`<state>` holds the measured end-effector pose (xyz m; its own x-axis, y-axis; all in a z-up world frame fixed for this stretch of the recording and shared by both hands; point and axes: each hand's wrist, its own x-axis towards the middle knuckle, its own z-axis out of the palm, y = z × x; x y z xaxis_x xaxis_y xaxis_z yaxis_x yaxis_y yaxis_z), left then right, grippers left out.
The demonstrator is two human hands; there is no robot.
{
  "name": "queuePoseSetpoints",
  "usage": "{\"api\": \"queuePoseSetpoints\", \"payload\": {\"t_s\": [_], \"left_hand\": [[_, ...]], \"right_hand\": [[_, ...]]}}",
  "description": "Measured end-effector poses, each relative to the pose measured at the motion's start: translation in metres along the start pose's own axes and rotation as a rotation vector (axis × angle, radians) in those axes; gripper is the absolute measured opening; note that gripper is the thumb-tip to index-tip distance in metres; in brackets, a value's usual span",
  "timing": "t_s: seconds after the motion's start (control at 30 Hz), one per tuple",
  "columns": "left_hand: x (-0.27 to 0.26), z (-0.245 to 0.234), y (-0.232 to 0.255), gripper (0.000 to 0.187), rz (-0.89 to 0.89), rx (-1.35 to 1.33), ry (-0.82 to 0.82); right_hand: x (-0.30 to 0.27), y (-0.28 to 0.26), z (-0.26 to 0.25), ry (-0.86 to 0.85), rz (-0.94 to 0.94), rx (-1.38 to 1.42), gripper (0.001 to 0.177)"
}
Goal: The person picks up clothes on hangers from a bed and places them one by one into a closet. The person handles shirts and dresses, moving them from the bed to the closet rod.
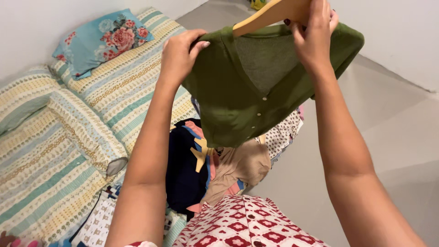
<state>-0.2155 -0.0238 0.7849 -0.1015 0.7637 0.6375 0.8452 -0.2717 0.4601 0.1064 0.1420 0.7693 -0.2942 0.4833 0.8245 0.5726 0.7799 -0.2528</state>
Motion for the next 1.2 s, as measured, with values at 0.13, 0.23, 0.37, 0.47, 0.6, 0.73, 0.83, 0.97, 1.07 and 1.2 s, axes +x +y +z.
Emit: {"api": "queuePoseSetpoints", "payload": {"t_s": [0.13, 0.23, 0.37, 0.47, 0.6, 0.73, 0.83, 0.97, 1.07, 1.2], "left_hand": [[0.007, 0.01, 0.01, 0.049, 0.205, -0.014, -0.018], [0.018, 0.038, 0.037, 0.061, 0.342, -0.35, -0.092], [0.031, 0.101, 0.069, 0.052, 0.233, -0.672, -0.474], [0.031, 0.15, 0.074, 0.044, -0.102, -0.842, -0.721], [-0.028, 0.215, 0.083, 0.038, -0.202, -0.896, -0.61], [-0.113, 0.26, 0.107, 0.057, -0.086, -0.875, -0.381], [-0.158, 0.262, 0.136, 0.069, -0.086, -0.827, -0.377], [-0.196, 0.224, 0.199, 0.082, -0.221, -1.132, -0.581], [-0.207, 0.183, 0.252, 0.1, -0.258, -1.207, -0.896], [-0.212, 0.146, 0.335, 0.116, -0.011, -0.972, -1.155]], "right_hand": [[-0.003, -0.014, -0.023, -0.101, 0.002, 0.047, 0.065], [-0.014, -0.03, -0.039, -0.189, 0.012, 0.095, 0.059], [-0.039, -0.043, -0.053, -0.264, 0.032, 0.132, 0.06], [-0.064, -0.04, -0.058, -0.185, 0.102, 0.025, 0.071], [-0.139, -0.046, -0.056, 0.041, 0.295, 0.139, 0.051], [-0.25, -0.101, -0.05, -0.29, 0.777, 0.24, 0.024], [-0.301, -0.157, -0.06, -0.204, 1.23, 0.555, 0.042], [-0.327, -0.209, -0.111, 0.058, 0.986, 0.436, 0.046], [-0.343, -0.235, -0.177, 0.127, 1.209, 0.511, 0.049], [-0.373, -0.289, -0.277, 0.153, 1.331, 0.446, 0.048]]}}
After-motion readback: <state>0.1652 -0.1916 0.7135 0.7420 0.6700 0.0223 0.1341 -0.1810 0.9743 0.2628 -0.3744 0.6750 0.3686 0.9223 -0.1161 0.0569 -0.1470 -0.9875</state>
